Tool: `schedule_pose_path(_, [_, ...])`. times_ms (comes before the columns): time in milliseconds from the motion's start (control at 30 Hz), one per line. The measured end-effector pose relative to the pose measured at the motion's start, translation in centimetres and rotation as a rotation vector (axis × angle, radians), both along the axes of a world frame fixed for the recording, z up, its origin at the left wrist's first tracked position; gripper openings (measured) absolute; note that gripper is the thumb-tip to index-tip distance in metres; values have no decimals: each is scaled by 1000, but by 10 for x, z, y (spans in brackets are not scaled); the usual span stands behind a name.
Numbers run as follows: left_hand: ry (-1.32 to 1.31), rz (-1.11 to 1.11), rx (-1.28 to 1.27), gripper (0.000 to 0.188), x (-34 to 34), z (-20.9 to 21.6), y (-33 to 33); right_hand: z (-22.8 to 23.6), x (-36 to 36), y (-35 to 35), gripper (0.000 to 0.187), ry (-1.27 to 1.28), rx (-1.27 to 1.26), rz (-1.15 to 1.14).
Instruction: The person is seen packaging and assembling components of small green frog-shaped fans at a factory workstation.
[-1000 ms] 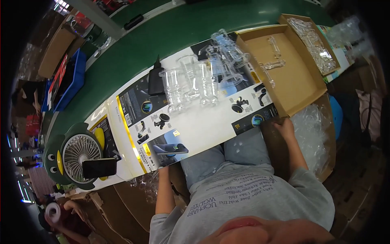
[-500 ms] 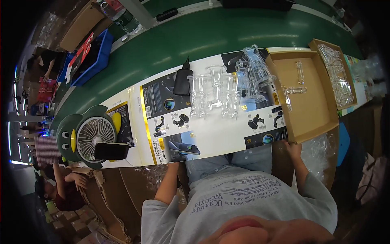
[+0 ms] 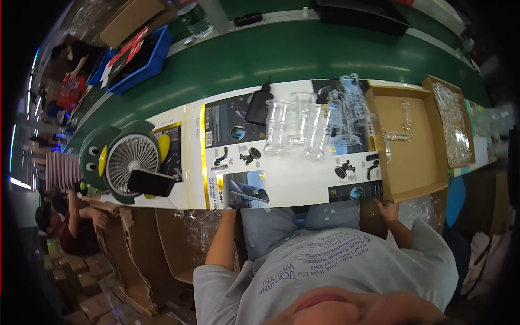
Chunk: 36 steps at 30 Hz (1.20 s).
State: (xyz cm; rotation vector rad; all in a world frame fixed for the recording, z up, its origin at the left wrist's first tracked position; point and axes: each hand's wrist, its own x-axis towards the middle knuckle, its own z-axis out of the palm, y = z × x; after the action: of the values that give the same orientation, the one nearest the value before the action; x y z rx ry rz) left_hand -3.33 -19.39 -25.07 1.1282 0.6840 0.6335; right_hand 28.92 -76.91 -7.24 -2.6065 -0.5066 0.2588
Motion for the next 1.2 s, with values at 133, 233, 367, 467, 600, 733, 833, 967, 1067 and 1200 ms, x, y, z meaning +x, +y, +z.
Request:
schedule_pose_path(133, [-37, -552, 209, 46, 51, 9, -12, -7, 0, -4, 37, -22, -11, 4])
schedule_pose_path(233, [17, -686, 566, 47, 50, 9, -16, -23, 2, -10, 36, -31, -115, -85])
schedule_pose_path(367, [18, -754, 1072, 49, 32, 8, -15, -23, 7, -13, 36, -15, -282, -67])
schedule_pose_path(467, [-12, -691, 1430, 51, 14, 11, -9, -18, 0, -22, 42, -35, -308, -88])
schedule_pose_path(600, [47, -426, 1882, 53, 2, 14, 7, 10, -8, 0, 48, -110, -293, -132])
schedule_pose_path(733, [135, -47, 2297, 56, 5, 15, 8, 8, -11, 3, 60, -72, -346, -175])
schedule_pose_path(833, [288, -41, 2355, 59, 11, 21, 10, 3, -9, 7, 62, -72, -359, -187])
schedule_pose_path(967, [584, 14, 2391, 62, 38, 31, 7, -3, -7, -1, 48, -109, -362, -150])
schedule_pose_path(1067, [911, 119, 2355, 65, 17, 36, 10, -12, -7, -1, 44, -299, -244, -99])
schedule_pose_path(1200, [955, -211, 1543, 63, 12, 63, -11, 2, -6, 4, 41, -28, -173, -52])
